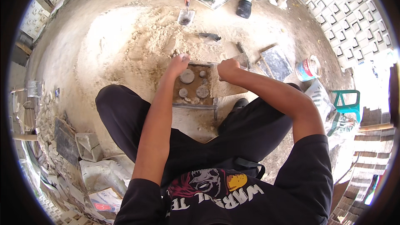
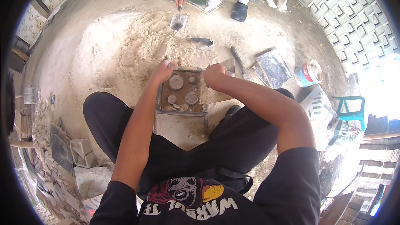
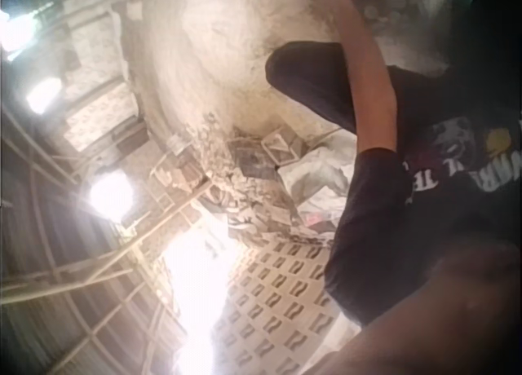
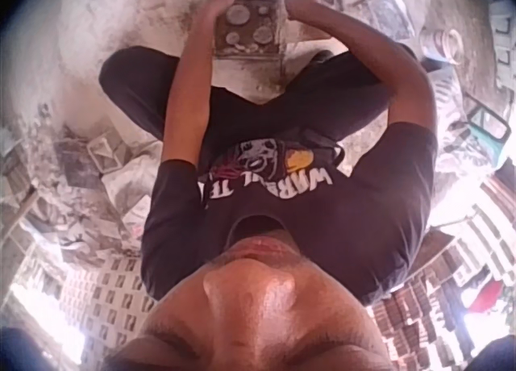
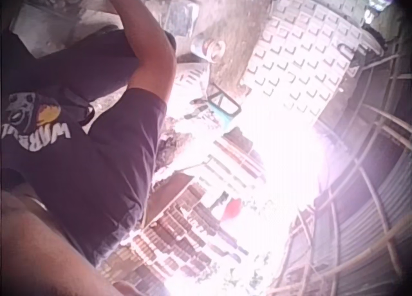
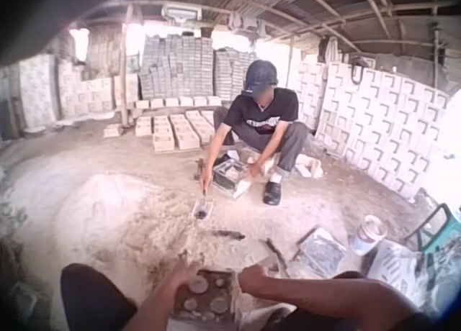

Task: The person fills a metal mold with dry concrete mix, levels the surface with a small board, and uses a metal rod to pack the material into cylindrical indentations.

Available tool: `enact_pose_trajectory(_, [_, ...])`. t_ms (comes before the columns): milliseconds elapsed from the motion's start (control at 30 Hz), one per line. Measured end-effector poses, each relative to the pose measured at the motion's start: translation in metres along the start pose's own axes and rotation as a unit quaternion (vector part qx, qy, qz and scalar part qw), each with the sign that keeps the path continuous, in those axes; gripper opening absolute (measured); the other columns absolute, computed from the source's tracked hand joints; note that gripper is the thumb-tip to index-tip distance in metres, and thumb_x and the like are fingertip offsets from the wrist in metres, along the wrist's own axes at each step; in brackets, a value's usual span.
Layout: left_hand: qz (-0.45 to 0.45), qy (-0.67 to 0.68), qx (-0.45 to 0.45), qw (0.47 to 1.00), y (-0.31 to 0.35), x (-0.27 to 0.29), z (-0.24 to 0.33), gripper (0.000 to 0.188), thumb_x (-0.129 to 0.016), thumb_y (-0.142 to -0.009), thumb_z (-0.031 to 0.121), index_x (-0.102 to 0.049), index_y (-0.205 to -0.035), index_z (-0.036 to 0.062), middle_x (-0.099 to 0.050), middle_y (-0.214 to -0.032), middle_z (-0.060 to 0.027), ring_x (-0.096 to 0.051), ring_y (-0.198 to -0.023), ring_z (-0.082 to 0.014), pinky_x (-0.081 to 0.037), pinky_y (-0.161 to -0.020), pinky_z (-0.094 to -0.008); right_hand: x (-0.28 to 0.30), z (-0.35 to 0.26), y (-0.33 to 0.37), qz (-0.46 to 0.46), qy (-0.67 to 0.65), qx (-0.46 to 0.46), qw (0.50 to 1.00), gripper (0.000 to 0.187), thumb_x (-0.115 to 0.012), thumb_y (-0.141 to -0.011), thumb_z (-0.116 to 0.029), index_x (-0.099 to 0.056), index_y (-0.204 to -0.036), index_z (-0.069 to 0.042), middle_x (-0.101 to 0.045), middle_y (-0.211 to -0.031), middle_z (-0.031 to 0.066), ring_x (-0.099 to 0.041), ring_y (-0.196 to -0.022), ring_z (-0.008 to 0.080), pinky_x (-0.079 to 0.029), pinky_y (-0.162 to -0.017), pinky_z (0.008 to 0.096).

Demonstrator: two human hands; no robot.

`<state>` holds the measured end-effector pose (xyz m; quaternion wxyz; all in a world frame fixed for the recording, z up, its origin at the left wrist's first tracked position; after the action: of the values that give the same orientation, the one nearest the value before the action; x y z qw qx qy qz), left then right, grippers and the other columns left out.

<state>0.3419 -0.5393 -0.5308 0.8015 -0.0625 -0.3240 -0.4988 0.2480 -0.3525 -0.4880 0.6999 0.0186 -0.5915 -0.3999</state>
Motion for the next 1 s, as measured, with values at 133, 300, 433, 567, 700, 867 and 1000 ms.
enact_pose_trajectory(133, [0.013, -0.018, -0.054, 0.998, 0.001, 0.003, -0.024, 0.046, -0.052, -0.093, 0.041, -0.062, -0.114, 0.0011, -0.067, -0.104, -0.0183, -0.063, -0.101, -0.031, -0.046, -0.089, -0.0376, 0.012, -0.005, -0.002, -0.022, 0.004, -0.003, 1.0, 0.047, -0.076, -0.075, -0.043, -0.07, -0.105, -0.008, -0.069, -0.105, 0.0077, -0.067, -0.098, 0.0252, -0.055, -0.079, 0.0421])
enact_pose_trajectory(300, [0.092, 0.051, -0.057, 0.993, 0.01, 0.033, -0.05, 0.043, -0.05, -0.094, 0.037, -0.064, -0.103, -0.003, -0.066, -0.094, -0.023, -0.064, -0.092, -0.0338, -0.047, -0.082, -0.0405, 0.066, 0.017, 0.002, -0.068, -0.044, -0.012, 0.997, 0.044, -0.07, -0.078, -0.044, -0.07, -0.099, -0.005, -0.07, -0.102, 0.0096, -0.068, -0.09, 0.0245, -0.055, -0.077, 0.0401])
enact_pose_trajectory(433, [0.181, 0.144, -0.018, 0.973, 0.008, 0.053, -0.063, 0.045, -0.05, -0.094, 0.039, -0.063, -0.099, -0.0036, -0.065, -0.083, -0.0179, -0.062, -0.079, -0.0307, -0.046, -0.074, -0.0399, 0.092, 0.044, -0.014, 0.045, -0.112, -0.036, 0.992, 0.049, -0.062, -0.078, -0.049, -0.069, -0.096, -0.003, -0.07, -0.098, 0.0138, -0.069, -0.087, 0.0278, -0.055, -0.077, 0.0415])
enact_pose_trajectory(567, [0.242, 0.166, 0.028, 0.956, -0.01, 0.071, -0.108, 0.048, -0.05, -0.094, 0.042, -0.063, -0.105, -0.0025, -0.066, -0.088, -0.0178, -0.062, -0.083, -0.0315, -0.046, -0.077, -0.0406, 0.113, 0.035, -0.046, 0.088, -0.169, -0.034, 0.981, 0.05, -0.061, -0.078, -0.048, -0.07, -0.098, -0.003, -0.069, -0.099, 0.0165, -0.067, -0.092, 0.0306, -0.053, -0.082, 0.0429])
enact_pose_trajectory(700, [0.305, 0.188, 0.054, 0.932, -0.024, 0.079, -0.145, 0.053, -0.049, -0.094, 0.045, -0.06, -0.119, -0.001, -0.065, -0.108, -0.0241, -0.061, -0.105, -0.0363, -0.045, -0.09, -0.042, 0.126, 0.011, -0.095, 0.107, -0.161, -0.027, 0.981, 0.047, -0.062, -0.079, -0.046, -0.071, -0.099, -0.005, -0.069, -0.1, 0.017, -0.067, -0.093, 0.0309, -0.053, -0.082, 0.0429])
enact_pose_trajectory(867, [0.192, 0.185, 0.109, 0.958, -0.05, 0.091, -0.12, 0.057, -0.05, -0.093, 0.046, -0.058, -0.121, -0.0027, -0.062, -0.116, -0.0256, -0.056, -0.113, -0.0402, -0.044, -0.094, -0.0423, 0.123, 0.004, -0.166, 0.032, -0.138, -0.033, 0.989, 0.047, -0.063, -0.078, -0.047, -0.071, -0.101, -0.006, -0.069, -0.102, 0.0146, -0.067, -0.095, 0.0303, -0.053, -0.082, 0.0424])
enact_pose_trajectory(1000, [0.277, 0.302, 0.066, 0.91, -0.074, 0.109, -0.148, 0.049, -0.047, -0.096, 0.043, -0.06, -0.115, -0.0006, -0.065, -0.109, -0.0173, -0.06, -0.104, -0.0302, -0.046, -0.089, -0.0407, 0.128, -0.04, -0.242, 0.055, -0.132, 0.008, 0.99, 0.049, -0.066, -0.077, -0.047, -0.07, -0.099, -0.003, -0.069, -0.098, 0.0183, -0.067, -0.092, 0.0327, -0.053, -0.08, 0.0419])
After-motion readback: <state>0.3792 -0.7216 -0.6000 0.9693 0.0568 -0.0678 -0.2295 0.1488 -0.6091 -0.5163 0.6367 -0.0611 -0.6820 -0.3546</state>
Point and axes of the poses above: each hand's wrist, its own y-axis away from the middle knuckle, its own x-axis out of the back of the hand, z = x × y, the point moved 5 cm from there along -y, towards the middle knuckle
